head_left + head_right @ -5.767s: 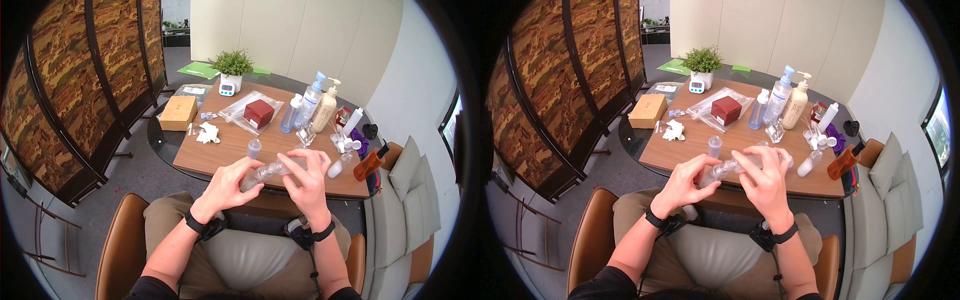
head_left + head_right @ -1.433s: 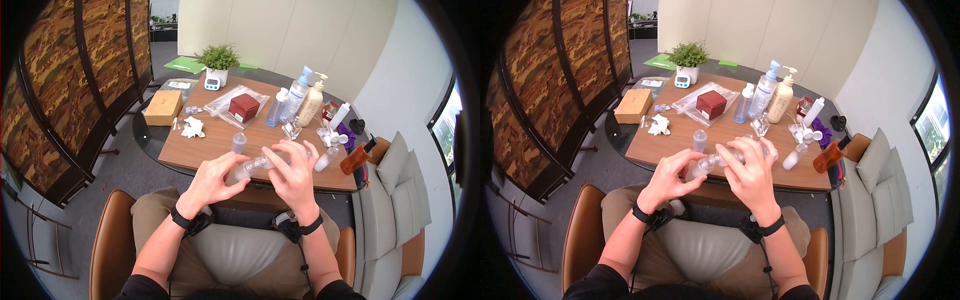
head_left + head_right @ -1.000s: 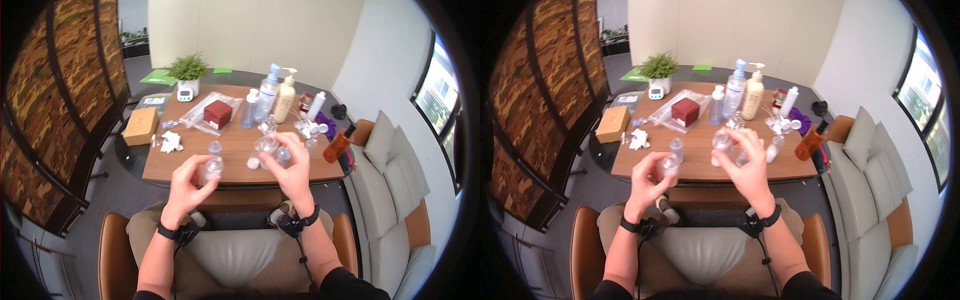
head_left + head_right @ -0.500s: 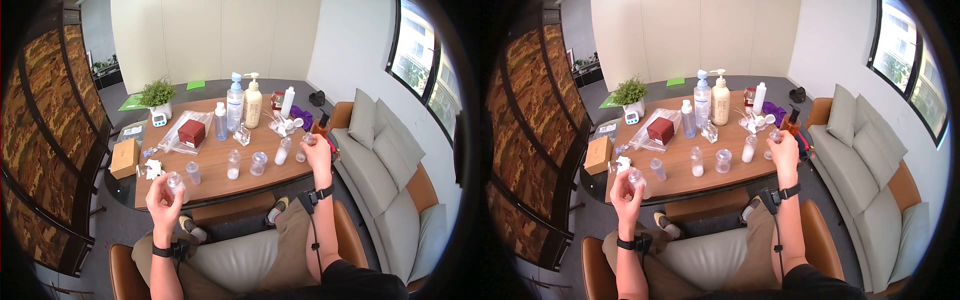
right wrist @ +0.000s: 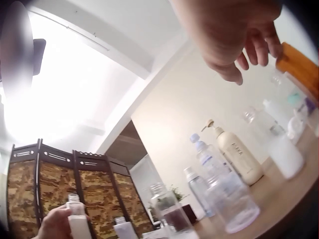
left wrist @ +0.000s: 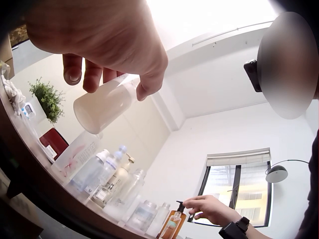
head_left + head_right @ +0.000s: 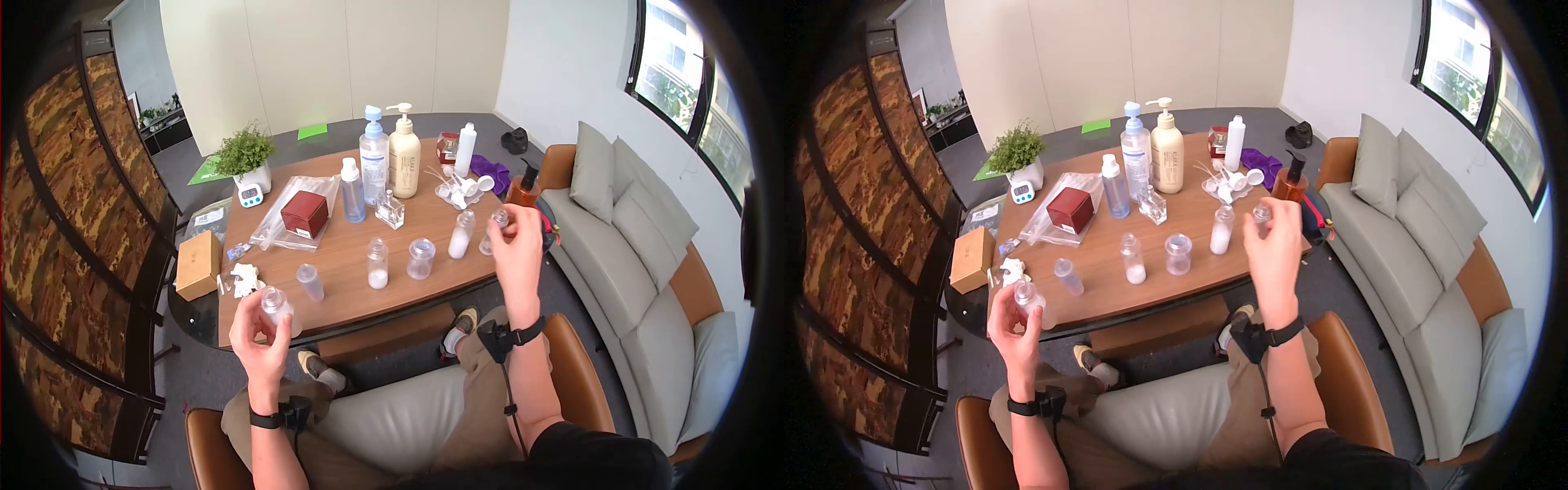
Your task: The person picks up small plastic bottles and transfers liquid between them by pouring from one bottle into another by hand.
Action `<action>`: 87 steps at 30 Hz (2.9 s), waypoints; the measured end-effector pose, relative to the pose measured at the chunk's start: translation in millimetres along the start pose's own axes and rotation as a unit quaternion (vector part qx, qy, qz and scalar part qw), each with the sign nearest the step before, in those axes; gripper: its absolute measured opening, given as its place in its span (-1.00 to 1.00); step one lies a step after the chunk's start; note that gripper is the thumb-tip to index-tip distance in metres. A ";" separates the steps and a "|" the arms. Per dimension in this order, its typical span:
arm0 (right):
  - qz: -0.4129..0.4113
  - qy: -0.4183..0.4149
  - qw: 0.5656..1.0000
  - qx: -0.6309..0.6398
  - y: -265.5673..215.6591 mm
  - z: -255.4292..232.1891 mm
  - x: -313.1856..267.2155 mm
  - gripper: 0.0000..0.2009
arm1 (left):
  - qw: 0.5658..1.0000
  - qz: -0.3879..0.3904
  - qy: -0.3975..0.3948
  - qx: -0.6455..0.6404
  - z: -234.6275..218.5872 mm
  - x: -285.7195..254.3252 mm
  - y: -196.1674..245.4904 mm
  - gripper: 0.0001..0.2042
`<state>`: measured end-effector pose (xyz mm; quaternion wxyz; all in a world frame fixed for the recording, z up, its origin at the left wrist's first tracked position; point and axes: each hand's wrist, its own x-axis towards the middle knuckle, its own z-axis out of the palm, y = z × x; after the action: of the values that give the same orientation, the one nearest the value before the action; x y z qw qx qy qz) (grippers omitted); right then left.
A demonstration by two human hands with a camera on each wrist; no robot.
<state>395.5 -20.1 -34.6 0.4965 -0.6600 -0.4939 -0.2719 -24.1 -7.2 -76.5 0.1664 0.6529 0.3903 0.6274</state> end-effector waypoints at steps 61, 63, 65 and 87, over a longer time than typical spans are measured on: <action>-0.084 -0.284 0.818 0.493 -185.4 6.4 -97.4 -0.42 | 0.945 -0.125 -0.095 -0.288 13.8 -14.1 24.8 -0.47; -0.071 -0.282 0.814 0.504 -182.7 4.5 -94.8 -0.44 | 0.947 -0.125 -0.099 -0.279 19.6 -16.3 31.4 -0.50; -0.058 -0.281 0.808 0.514 -179.3 1.9 -90.6 -0.45 | 0.946 -0.118 -0.101 -0.284 21.9 -17.5 31.4 -0.52; 0.035 -0.227 0.850 0.475 -101.4 13.7 -34.0 -0.48 | 0.988 -0.066 0.000 0.142 97.2 -28.5 3.6 -0.42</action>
<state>287.9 -18.4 -29.3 0.6324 -0.4040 -0.6386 0.1704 71.8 -3.5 -108.9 0.1135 0.6425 0.5178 0.5533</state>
